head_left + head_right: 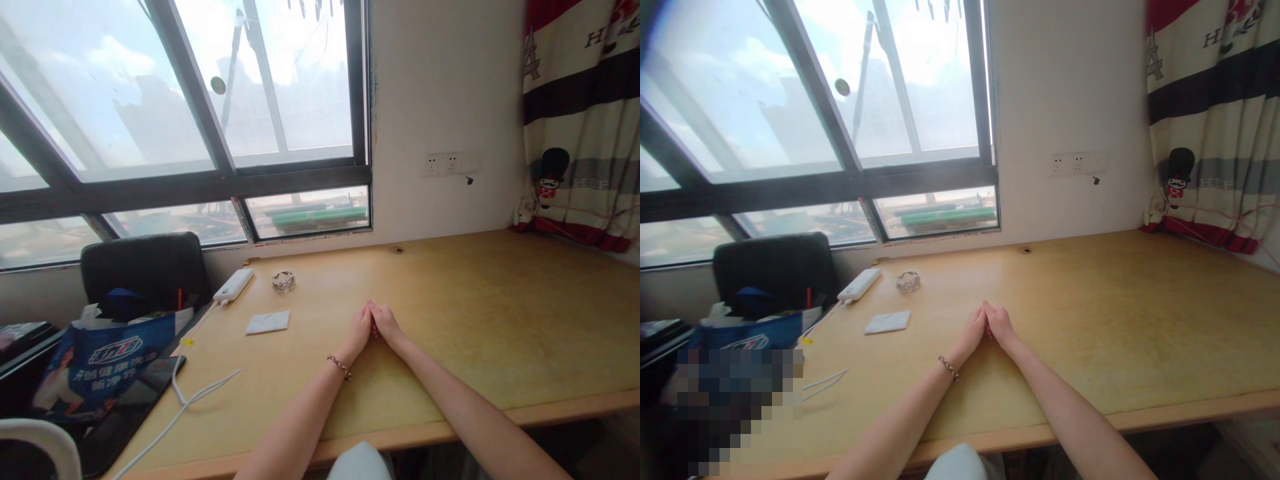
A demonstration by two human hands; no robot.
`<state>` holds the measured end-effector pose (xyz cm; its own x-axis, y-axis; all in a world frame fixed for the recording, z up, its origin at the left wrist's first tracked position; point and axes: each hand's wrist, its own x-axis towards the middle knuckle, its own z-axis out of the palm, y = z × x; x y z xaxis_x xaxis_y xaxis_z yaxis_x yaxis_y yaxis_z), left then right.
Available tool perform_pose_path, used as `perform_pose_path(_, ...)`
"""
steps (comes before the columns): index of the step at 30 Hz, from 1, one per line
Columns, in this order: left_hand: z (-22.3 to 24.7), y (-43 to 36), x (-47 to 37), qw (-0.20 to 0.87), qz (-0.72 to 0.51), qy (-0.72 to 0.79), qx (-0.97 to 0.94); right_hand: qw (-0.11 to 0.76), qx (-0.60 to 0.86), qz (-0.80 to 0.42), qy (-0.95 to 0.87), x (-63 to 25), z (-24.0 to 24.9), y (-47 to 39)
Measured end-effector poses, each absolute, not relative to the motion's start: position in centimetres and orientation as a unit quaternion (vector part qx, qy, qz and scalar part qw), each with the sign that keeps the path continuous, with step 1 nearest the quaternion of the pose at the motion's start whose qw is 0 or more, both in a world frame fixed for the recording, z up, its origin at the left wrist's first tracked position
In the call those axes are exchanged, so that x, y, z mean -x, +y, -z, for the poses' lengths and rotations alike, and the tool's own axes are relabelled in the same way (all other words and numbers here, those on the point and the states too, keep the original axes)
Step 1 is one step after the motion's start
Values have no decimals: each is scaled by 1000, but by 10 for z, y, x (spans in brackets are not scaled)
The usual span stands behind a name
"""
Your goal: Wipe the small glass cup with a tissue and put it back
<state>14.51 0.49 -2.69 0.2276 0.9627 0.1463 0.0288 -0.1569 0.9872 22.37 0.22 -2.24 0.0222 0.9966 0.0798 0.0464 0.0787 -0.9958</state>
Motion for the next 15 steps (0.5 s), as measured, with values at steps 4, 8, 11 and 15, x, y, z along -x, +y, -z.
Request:
perform_pose_path(4,26,4,-145,498,-466,407,-608,516,498,-459,-525,-224,23,2)
perform_pose_path(8,27,5,-145,495,-464,413,-607,514,497,-464,-523,-223,23,2)
perform_pose_path(11,29,7,-145,488,-456,419,-615,513,498,-465,-522,-224,23,3)
perform_pose_path(15,27,5,-145,466,-448,416,-640,512,501,-463,-522,-226,24,6)
